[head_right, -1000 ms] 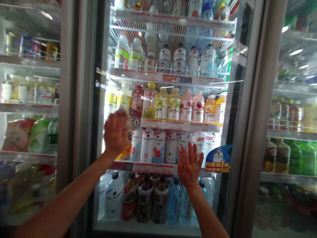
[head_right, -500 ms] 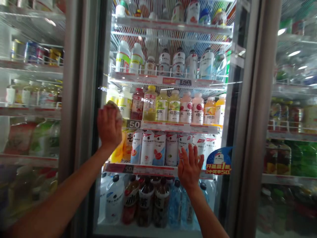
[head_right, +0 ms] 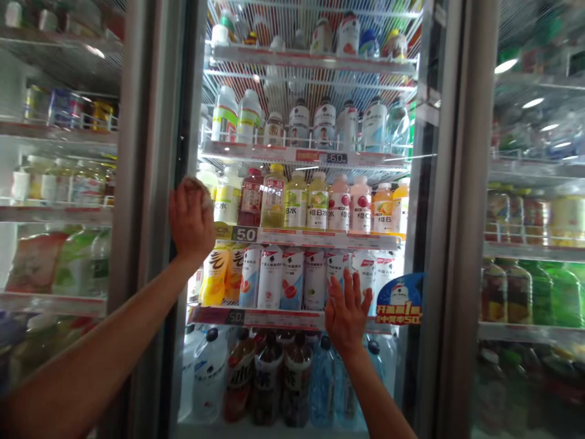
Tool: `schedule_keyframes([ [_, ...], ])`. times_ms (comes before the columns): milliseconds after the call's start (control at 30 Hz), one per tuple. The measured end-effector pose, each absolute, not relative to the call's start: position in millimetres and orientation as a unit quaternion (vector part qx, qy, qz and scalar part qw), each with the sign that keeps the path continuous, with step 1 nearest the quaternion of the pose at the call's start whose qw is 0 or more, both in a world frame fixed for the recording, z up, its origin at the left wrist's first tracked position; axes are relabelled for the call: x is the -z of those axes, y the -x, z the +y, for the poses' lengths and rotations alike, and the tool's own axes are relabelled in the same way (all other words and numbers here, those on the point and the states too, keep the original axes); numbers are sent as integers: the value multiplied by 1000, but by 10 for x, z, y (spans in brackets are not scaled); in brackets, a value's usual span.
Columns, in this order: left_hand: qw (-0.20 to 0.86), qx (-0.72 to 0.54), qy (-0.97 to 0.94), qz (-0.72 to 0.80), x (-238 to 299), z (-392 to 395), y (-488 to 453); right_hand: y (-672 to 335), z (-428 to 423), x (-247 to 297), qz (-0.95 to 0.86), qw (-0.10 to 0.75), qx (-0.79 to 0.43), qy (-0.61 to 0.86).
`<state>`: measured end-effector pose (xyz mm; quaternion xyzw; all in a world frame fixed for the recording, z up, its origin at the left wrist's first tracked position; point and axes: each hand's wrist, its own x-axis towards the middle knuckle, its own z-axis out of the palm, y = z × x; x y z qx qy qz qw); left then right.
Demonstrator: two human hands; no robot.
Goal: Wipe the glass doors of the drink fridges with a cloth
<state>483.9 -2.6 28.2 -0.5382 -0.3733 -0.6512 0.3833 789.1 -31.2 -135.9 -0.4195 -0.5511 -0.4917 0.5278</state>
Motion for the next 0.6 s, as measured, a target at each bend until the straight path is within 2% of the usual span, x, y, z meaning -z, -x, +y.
schedule_keyframes([
  [100, 405, 631, 567, -341, -295, -57, -5091, -7885, -313, 1360, -550, 532, 490, 418],
  [267, 468, 437, 735, -222, -40, -128, -5629, -7912, -332, 1344, -561, 521, 492, 414],
  [467, 432, 622, 560, -336, -324, -9, -5065, -7922, -304, 1402, -555, 525, 493, 417],
  [600, 447, 573, 634, -264, -245, -43, -5487, -7744, -427, 1247, -546, 564, 476, 398],
])
